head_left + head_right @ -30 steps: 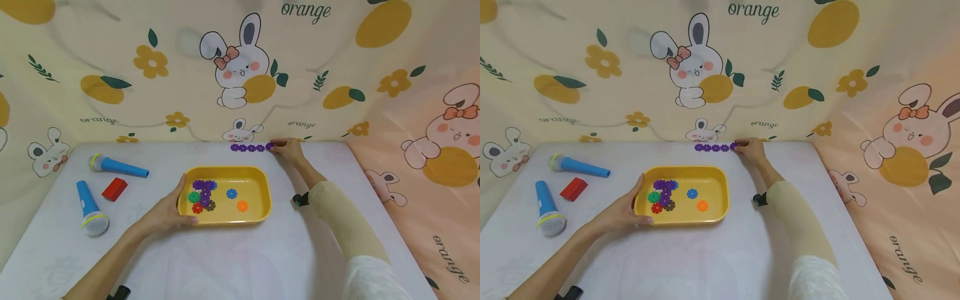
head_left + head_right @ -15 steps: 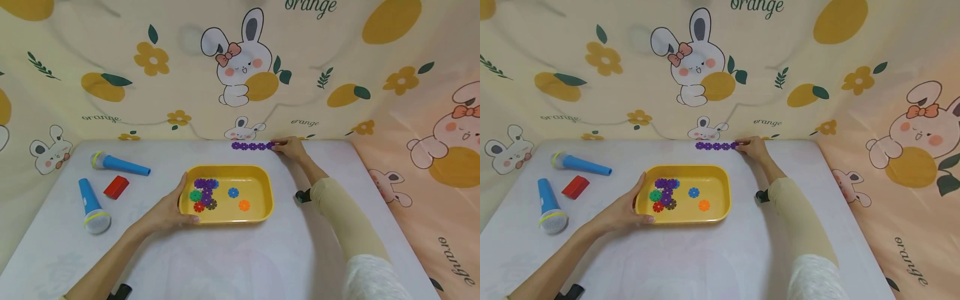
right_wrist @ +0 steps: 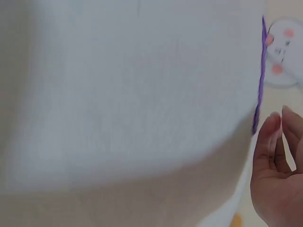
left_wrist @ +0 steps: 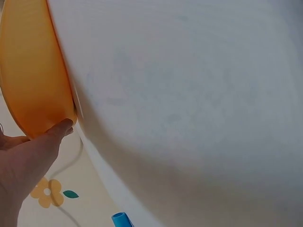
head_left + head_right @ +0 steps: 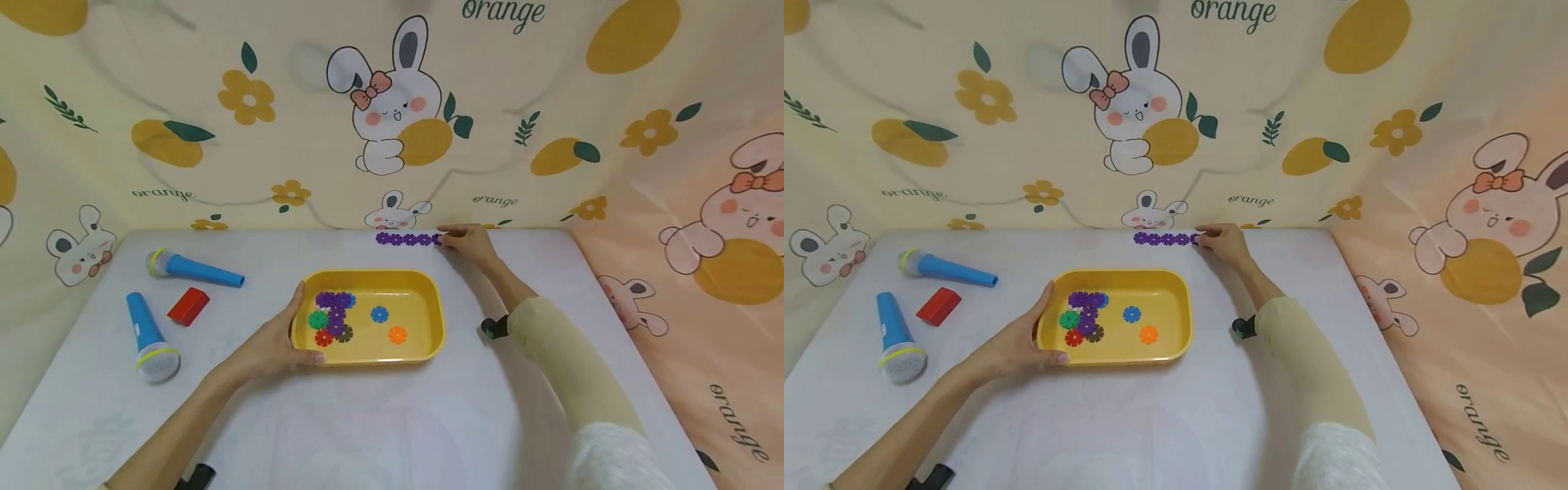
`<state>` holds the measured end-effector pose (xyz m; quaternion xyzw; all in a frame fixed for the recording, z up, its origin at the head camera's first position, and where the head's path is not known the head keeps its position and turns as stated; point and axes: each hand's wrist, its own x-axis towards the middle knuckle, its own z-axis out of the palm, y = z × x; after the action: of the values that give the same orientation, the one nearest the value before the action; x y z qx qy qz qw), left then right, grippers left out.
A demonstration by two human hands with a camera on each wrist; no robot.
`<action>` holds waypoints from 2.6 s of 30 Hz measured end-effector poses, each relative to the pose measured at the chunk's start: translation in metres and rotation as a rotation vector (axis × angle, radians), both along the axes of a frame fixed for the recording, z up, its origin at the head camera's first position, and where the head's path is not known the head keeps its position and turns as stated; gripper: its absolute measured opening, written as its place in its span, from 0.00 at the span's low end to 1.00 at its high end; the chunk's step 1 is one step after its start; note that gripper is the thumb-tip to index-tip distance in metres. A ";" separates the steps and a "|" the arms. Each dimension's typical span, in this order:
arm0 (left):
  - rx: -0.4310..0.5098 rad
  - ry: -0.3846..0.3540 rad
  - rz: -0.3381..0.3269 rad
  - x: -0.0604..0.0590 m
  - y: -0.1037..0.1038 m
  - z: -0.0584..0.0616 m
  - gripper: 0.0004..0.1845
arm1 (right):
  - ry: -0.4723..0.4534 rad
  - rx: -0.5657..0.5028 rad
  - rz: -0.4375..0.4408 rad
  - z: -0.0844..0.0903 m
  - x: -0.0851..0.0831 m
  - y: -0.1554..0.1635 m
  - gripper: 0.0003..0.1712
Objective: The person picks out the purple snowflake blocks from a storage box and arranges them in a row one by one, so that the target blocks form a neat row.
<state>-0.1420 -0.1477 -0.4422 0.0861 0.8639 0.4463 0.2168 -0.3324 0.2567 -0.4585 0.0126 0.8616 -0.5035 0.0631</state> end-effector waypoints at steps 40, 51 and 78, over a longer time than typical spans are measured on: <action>0.046 -0.005 -0.027 0.002 -0.003 -0.001 0.69 | 0.029 0.041 0.571 0.020 0.115 -0.168 0.12; 0.043 -0.005 -0.029 0.001 -0.003 -0.001 0.70 | 0.112 0.220 0.645 0.004 0.126 -0.187 0.12; 0.062 0.007 -0.036 0.001 -0.003 -0.001 0.69 | 0.183 0.342 0.693 -0.001 0.130 -0.193 0.13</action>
<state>-0.1406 -0.1507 -0.4429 0.1098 0.8488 0.4685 0.2191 -0.2026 0.0638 -0.4597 -0.3134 0.8884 -0.3006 0.1489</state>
